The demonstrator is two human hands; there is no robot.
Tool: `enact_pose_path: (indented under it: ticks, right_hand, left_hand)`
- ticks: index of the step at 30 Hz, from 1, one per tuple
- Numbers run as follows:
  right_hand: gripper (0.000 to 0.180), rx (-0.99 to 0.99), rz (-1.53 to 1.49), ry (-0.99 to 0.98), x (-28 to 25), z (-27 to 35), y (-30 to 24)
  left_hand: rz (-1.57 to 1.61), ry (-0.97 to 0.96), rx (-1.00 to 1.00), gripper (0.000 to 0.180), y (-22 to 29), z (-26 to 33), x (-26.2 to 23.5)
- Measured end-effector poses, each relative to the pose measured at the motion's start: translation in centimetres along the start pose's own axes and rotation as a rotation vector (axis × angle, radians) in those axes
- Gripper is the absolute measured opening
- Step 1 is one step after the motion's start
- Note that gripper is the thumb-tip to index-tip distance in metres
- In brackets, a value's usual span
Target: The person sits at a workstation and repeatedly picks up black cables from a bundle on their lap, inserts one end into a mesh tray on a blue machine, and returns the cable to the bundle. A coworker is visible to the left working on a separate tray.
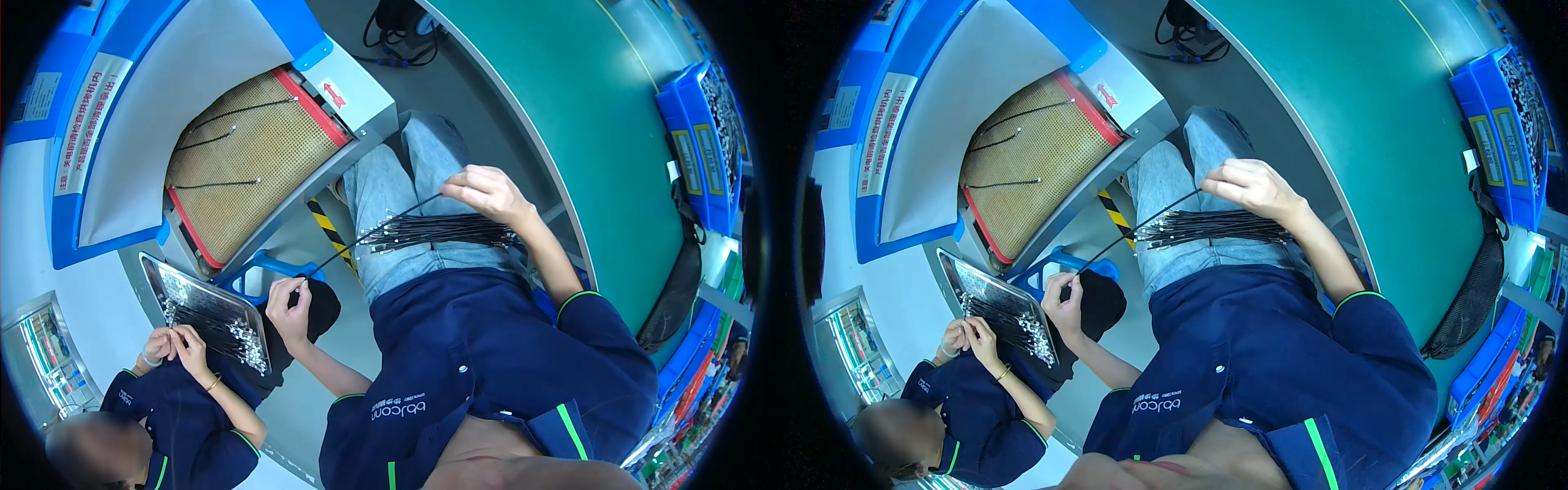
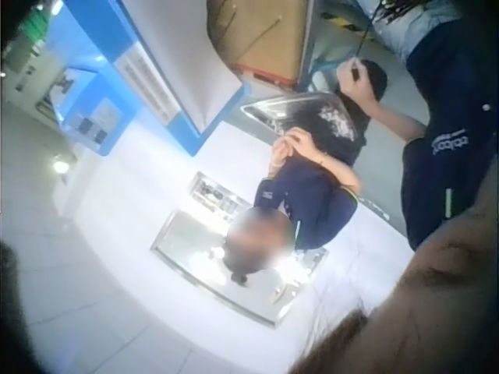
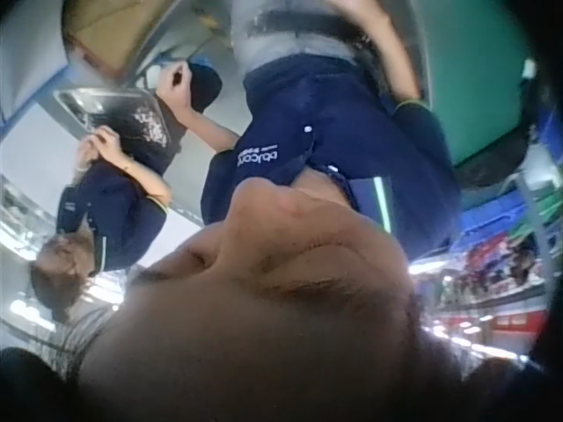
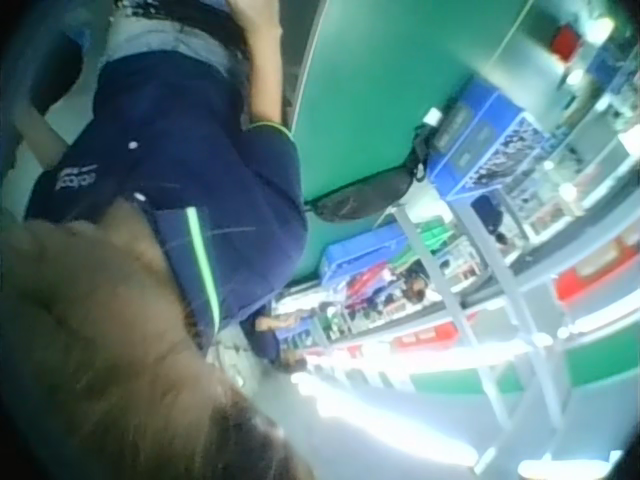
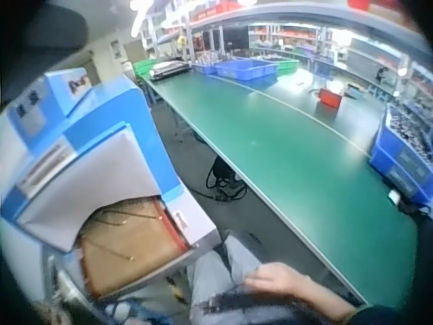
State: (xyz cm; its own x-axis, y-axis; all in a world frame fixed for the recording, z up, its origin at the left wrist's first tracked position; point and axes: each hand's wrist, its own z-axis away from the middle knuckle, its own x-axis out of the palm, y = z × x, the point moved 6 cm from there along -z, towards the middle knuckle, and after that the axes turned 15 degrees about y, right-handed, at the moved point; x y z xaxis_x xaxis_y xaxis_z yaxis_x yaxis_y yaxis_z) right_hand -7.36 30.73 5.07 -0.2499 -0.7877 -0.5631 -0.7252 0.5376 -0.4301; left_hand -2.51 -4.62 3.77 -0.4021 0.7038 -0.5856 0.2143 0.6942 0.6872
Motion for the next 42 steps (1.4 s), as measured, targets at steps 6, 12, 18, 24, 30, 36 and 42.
enact_pose_path:
  ticks: [6,12,18,24,30,36,42]
  right_hand:
    - [0.018,0.213,-0.095,0.018,0.6,0.2,0.8]
    - [0.016,0.326,-0.176,-0.012,0.7,0.7,1.3]
    - [0.013,0.305,-0.197,-0.013,0.3,0.6,1.0]
    - [0.014,0.299,-0.220,-0.025,0.5,0.4,0.8]
    - [0.011,0.357,-0.257,-0.105,0.8,1.1,1.0]
    - [0.010,0.410,-0.286,-0.151,0.8,1.3,1.1]
    - [0.009,0.423,-0.295,-0.195,0.9,1.4,1.1]
  left_hand:
    - [-0.005,0.023,0.032,0.013,0.1,0.1,-0.6]
    - [-0.017,0.022,0.012,0.014,0.0,0.3,-0.9]
    - [0.007,0.024,0.047,0.014,0.6,-0.4,-0.9]
    - [0.002,0.041,0.059,0.016,0.2,0.3,-1.1]
    - [-0.004,0.038,0.045,0.015,0.3,0.2,-1.3]
    - [-0.005,0.027,0.035,0.014,-0.1,0.1,-1.0]
    - [-0.025,0.027,0.033,0.014,-0.3,-0.3,-0.7]
